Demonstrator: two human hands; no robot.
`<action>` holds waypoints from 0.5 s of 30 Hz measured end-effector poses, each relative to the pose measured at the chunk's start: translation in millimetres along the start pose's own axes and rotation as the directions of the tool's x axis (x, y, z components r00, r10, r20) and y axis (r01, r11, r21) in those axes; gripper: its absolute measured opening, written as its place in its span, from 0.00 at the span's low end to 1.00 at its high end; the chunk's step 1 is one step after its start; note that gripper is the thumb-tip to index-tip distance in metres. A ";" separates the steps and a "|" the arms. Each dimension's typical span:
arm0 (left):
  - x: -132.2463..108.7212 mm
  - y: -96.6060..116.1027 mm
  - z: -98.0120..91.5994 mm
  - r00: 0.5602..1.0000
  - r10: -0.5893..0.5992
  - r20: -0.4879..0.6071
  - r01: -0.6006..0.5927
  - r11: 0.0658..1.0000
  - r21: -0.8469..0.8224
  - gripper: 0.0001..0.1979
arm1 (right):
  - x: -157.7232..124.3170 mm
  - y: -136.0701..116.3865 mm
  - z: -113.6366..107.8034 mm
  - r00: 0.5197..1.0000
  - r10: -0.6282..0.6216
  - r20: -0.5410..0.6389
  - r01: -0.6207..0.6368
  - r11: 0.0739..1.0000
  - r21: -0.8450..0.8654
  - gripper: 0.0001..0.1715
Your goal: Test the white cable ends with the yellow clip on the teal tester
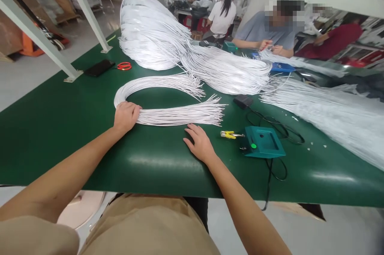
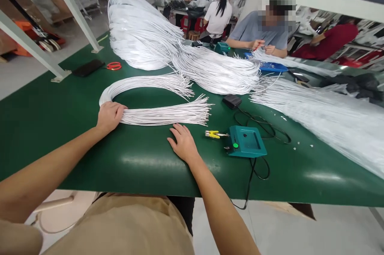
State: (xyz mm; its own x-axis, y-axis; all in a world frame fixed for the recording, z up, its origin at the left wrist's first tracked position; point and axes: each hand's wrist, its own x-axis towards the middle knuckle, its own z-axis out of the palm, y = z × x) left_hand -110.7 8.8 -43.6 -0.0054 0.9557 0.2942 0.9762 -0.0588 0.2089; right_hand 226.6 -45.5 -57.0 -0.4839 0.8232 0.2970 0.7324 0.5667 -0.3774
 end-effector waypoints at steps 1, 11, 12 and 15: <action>6.0 -2.6 -3.6 0.999 -0.001 0.038 0.001 1.000 -0.015 0.28 | 0.5 -0.9 -0.6 1.000 0.005 -0.001 -0.005 1.000 -0.013 0.22; 175.7 -17.8 7.7 0.943 0.050 0.329 -0.040 0.998 -0.038 0.40 | 9.6 -11.7 -13.0 0.996 0.056 0.070 -0.047 0.991 -0.126 0.24; 188.5 -20.0 13.2 0.918 0.026 0.396 -0.018 1.000 -0.026 0.48 | 10.9 -12.8 -14.1 0.995 0.066 0.081 -0.055 0.990 -0.133 0.24; 208.0 -34.4 26.0 0.861 0.012 0.508 0.001 1.000 -0.026 0.60 | 14.8 -16.0 -17.1 0.987 0.101 0.125 -0.081 0.985 -0.155 0.24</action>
State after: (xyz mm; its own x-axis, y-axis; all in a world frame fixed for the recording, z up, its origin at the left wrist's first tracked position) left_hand -139.7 217.1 -13.8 0.1172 0.9689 -0.2180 0.9703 -0.0649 0.2332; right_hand 215.9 -43.0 -31.7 -0.4636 0.8741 0.1453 0.8344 0.4858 -0.2602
